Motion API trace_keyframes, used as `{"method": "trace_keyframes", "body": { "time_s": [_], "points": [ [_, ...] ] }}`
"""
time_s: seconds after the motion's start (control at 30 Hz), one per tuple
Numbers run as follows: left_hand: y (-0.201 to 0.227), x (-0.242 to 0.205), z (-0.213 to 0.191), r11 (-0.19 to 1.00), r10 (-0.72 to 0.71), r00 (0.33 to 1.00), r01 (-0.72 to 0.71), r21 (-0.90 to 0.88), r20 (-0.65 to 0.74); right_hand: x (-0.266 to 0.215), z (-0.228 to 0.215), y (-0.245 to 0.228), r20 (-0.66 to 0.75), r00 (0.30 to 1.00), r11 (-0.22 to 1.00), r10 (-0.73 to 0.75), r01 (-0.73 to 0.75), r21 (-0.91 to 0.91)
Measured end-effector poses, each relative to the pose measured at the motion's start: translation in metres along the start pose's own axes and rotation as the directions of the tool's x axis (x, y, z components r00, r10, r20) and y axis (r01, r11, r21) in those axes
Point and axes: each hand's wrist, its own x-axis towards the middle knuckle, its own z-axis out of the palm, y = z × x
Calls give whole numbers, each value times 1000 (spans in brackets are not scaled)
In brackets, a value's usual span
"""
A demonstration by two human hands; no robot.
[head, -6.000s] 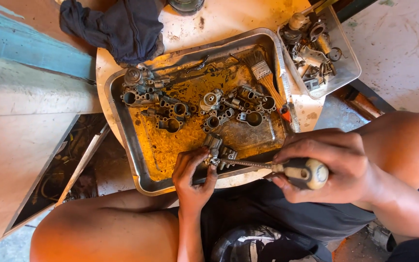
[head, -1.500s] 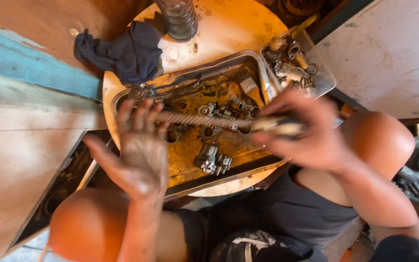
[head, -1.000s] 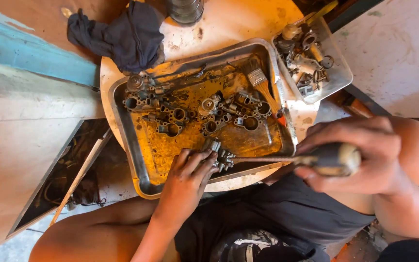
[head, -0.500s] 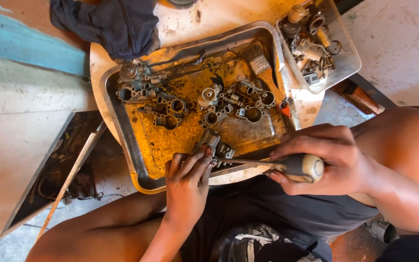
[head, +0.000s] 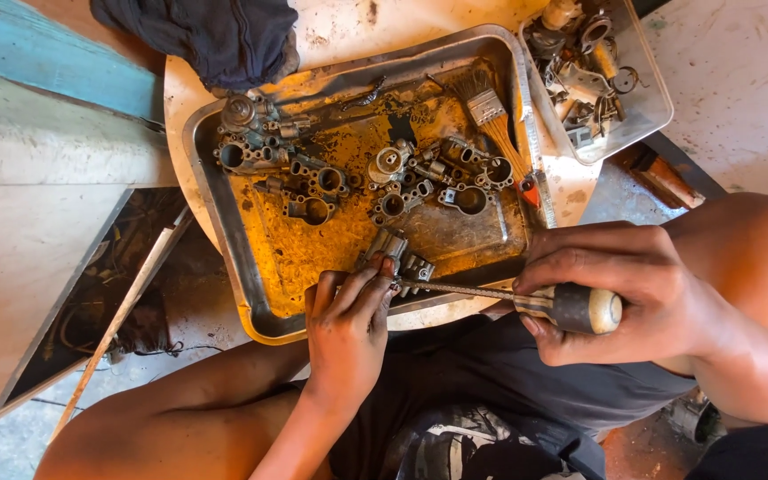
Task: The person cleans small mechanical parts in a metal tray using a brush and a cleaning fluid. They scrub the parts with the brush and occasionally use a screwdriver to manipulate or clean specific areas of the components.
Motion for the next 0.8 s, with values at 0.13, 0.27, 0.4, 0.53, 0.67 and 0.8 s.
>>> {"method": "trace_keyframes", "body": {
  "time_s": [0.13, 0.27, 0.4, 0.53, 0.67, 0.8],
  "points": [
    [1, 4, -1, 996, 1, 1000, -3, -86, -24, -6, 0, 4, 17, 1000, 1000, -24, 24, -7],
    [0, 7, 0, 986, -21, 999, 15, -166, -35, -7, -1, 3, 4, 1000, 999, -28, 28, -24],
    [0, 6, 1, 988, -6, 999, 0, -154, -38, 1, 0, 0, 16, 999, 999, -39, 39, 14],
    [-1, 4, 1, 990, 3, 999, -8, -144, -33, 2, 2, -1, 25, 999, 999, -39, 38, 27],
    [-2, 2, 2, 992, 7, 1000, -7, -129, -2, 3, 1, 0, 34, 998, 998, -58, 56, 32],
    [-2, 2, 2, 995, 11, 1000, -12, -103, -7, 6, -1, 2, 86, 990, 989, -112, 103, 102]
  ]
}}
